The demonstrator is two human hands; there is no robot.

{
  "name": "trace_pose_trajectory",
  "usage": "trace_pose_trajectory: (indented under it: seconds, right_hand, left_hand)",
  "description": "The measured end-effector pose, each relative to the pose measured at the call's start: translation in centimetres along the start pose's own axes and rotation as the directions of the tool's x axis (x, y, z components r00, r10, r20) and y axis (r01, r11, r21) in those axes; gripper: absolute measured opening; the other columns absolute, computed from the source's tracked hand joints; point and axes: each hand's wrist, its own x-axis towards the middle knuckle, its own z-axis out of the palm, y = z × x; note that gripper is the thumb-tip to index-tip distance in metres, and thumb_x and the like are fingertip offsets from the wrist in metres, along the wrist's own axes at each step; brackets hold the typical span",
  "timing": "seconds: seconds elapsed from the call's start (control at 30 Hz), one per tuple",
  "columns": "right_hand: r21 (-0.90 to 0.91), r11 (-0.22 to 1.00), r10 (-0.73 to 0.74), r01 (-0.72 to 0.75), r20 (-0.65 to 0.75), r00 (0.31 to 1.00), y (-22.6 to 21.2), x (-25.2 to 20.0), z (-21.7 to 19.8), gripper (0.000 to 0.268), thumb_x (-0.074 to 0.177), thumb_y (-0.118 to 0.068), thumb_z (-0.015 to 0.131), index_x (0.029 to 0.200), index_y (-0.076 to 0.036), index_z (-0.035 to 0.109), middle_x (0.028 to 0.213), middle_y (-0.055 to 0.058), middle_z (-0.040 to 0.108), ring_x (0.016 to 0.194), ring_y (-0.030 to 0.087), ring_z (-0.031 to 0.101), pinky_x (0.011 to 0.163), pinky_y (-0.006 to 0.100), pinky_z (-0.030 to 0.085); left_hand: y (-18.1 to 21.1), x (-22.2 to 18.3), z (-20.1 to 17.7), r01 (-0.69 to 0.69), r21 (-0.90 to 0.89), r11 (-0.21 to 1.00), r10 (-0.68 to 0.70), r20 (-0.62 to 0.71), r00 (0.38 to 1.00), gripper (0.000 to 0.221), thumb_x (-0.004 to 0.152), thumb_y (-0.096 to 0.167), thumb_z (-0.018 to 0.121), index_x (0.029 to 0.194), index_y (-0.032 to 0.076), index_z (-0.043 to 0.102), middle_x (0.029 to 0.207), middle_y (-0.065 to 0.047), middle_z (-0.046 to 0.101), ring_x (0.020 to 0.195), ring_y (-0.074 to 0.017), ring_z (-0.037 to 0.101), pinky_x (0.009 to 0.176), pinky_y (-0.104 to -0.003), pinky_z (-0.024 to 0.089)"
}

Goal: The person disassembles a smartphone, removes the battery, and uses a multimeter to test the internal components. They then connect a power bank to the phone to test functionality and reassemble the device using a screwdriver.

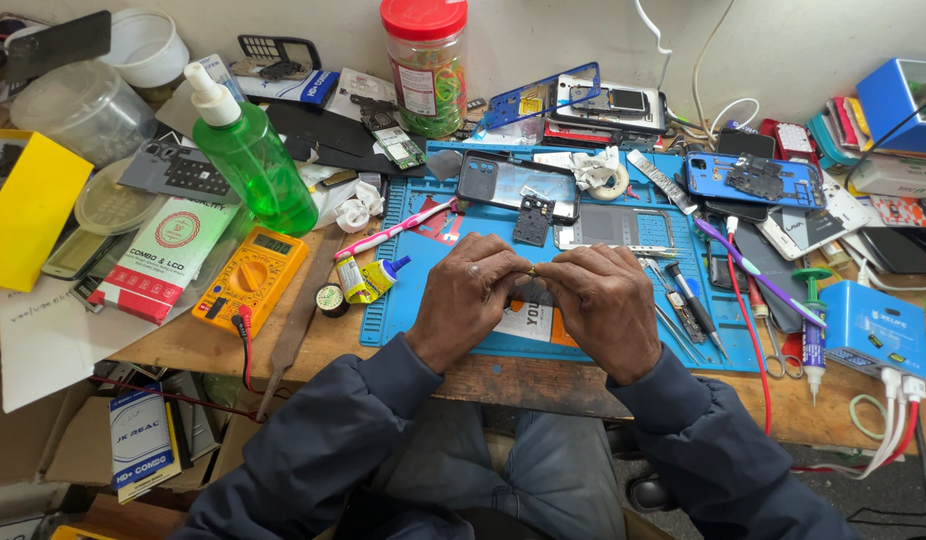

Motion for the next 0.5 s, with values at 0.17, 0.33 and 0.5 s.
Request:
trace_pose_trajectory:
  seconds: [0.17,0.33,0.5]
  right_hand:
    - [0.020,0.999,-0.036,0.036,-0.027,0.999,0.3,-0.2,-0.2,0.021,0.085,-0.010,0.078,0.105,-0.007,0.078,0.100,0.006,0.075,0.097,0.024,0.069,0.086,0.040,0.051]
    - [0.041,0.999,-0.029,0.030,-0.023,0.999,0.8,-0.5,-0.1,0.020,0.085,-0.008,0.078,0.105,-0.007,0.077,0.100,0.006,0.075,0.097,0.024,0.070,0.087,0.040,0.052]
    - [0.017,1.000,-0.021,0.021,0.007,1.000,1.0,-0.4,-0.6,0.028,0.081,-0.015,0.083,0.107,-0.006,0.078,0.101,0.007,0.075,0.097,0.025,0.069,0.086,0.041,0.051]
  left_hand:
    - [0.1,0.1,-0.6,-0.064,-0.024,0.998,0.063,-0.039,0.997,0.012,0.090,0.007,0.074,0.101,0.005,0.073,0.101,-0.007,0.070,0.096,-0.0282,0.066,0.083,-0.040,0.055]
    - [-0.1,-0.1,-0.9,-0.010,-0.044,0.999,0.010,-0.011,1.000,0.013,0.089,0.005,0.074,0.101,0.005,0.073,0.098,-0.009,0.068,0.094,-0.0284,0.067,0.082,-0.039,0.054]
    - [0.0,0.2,-1.2,-0.009,-0.039,0.999,0.009,-0.002,1.000,0.018,0.088,0.005,0.075,0.106,0.006,0.073,0.099,-0.009,0.068,0.094,-0.0287,0.068,0.081,-0.039,0.055]
